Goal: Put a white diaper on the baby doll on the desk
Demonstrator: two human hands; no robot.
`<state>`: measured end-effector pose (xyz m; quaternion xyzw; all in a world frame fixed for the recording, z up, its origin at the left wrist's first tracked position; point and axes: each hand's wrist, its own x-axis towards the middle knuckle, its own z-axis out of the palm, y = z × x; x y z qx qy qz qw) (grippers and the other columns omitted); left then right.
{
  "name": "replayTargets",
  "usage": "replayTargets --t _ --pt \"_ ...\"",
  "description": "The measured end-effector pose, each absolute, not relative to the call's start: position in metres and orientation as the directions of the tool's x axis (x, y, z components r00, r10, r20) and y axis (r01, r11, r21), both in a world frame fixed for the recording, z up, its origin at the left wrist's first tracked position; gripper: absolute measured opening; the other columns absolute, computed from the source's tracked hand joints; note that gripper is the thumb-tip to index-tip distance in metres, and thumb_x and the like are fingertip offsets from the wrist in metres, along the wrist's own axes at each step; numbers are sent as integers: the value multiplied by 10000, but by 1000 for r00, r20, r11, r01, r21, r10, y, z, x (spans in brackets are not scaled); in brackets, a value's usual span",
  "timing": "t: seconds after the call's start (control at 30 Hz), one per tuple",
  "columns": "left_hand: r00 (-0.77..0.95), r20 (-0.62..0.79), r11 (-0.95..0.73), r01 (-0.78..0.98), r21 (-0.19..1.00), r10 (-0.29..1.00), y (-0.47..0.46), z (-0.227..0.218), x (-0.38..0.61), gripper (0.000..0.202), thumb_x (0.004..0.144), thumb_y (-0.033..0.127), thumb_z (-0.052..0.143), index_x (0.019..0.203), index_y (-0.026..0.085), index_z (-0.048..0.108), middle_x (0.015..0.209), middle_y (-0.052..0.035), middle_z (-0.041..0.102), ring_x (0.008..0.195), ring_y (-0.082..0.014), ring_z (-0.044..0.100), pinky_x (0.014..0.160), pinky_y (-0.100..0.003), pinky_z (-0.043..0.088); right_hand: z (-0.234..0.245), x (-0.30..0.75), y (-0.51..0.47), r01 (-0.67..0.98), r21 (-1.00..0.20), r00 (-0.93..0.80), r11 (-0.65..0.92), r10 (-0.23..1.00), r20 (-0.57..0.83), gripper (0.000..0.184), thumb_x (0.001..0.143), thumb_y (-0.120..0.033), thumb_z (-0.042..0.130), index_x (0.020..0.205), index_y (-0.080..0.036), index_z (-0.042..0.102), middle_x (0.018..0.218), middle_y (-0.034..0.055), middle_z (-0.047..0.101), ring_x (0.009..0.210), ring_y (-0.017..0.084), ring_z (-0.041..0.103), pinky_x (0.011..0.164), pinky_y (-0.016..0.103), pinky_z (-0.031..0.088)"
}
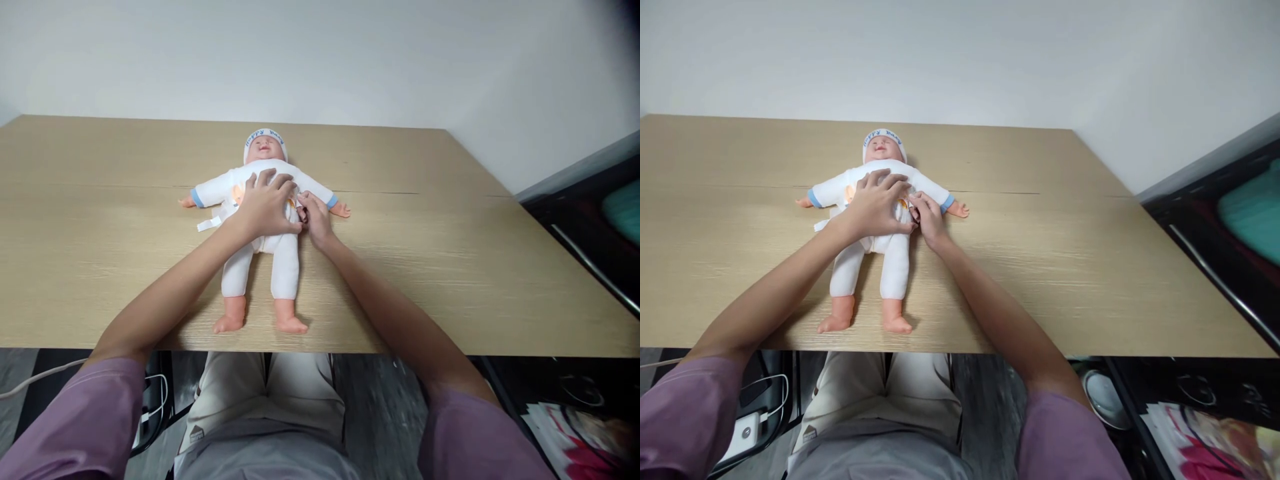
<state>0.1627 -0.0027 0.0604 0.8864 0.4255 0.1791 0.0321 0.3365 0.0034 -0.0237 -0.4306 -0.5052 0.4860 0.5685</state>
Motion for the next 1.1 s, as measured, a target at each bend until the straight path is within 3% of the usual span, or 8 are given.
replayTargets --t 0.13,0.37,0.57,0.73,0.87,0.97,1.03,1.1 --pt "575 290 -635 747 195 765 -4 61 164 773 823 486 872 1537 239 709 1709 -184 615 1667 -576 383 1347 -785 277 -24 336 2 -164 -970 -20 178 983 184 606 870 -785 825 799 -287 488 675 -50 384 621 158 359 564 306 342" --pt "576 284 -633 753 182 767 -5 61 164 760 839 488 857 1545 250 707 1727 -167 602 1675 -566 374 1354 -779 273 -24 340 3 -196 -962 -78 191 975 210 712 820 -890 867 794 -271 516 656 -74 389 597 122 319 545 277 298" --pt "583 299 -644 744 178 756 -4 59 163 741 851 498 859 1535 258 708 1725 -166 604 1669 -564 384 1347 -790 271 -24 342 7 -125 -971 -80 203 974 214 756 788 -968 828 800 -272 533 682 -69 392 633 130 357 562 279 336" --pt "591 306 -655 734 178 746 -2 57 162 762 847 507 873 1543 249 702 1715 -173 602 1664 -575 376 1352 -797 244 -22 346 4 -75 -970 -117 231 964 239 729 821 -963 818 889 -267 613 732 -51 478 678 147 463 593 284 407" --pt "595 306 -659 730 181 743 -1 56 160 768 846 523 883 1540 251 698 1710 -178 599 1657 -576 376 1340 -800 262 -19 347 -11 91 -938 -16 335 942 335 586 987 -852 733 979 -271 653 891 8 634 797 193 595 685 324 527" --pt "595 311 -661 728 183 741 0 56 159 770 846 508 883 1547 257 688 1695 -173 613 1649 -567 389 1336 -787 283 -16 346 -26 342 -842 40 418 888 458 403 1089 -674 685 1102 -272 690 1069 60 728 950 238 676 899 400 614" --pt "595 310 -661 727 186 741 0 56 159 781 857 515 872 1565 251 673 1695 -173 617 1650 -564 393 1337 -785 285 -12 344 -35 491 -739 32 462 838 545 284 1135 -514 631 1215 -259 727 1163 98 757 1082 276 706 1067 464 603" --pt "592 309 -658 728 190 744 -1 56 159 783 877 525 854 1581 243 660 1704 -176 612 1658 -564 388 1341 -787 279 -9 342 -43 592 -648 3 479 803 596 285 1151 -356 549 1302 -244 762 1225 129 765 1185 309 711 1155 511 577"
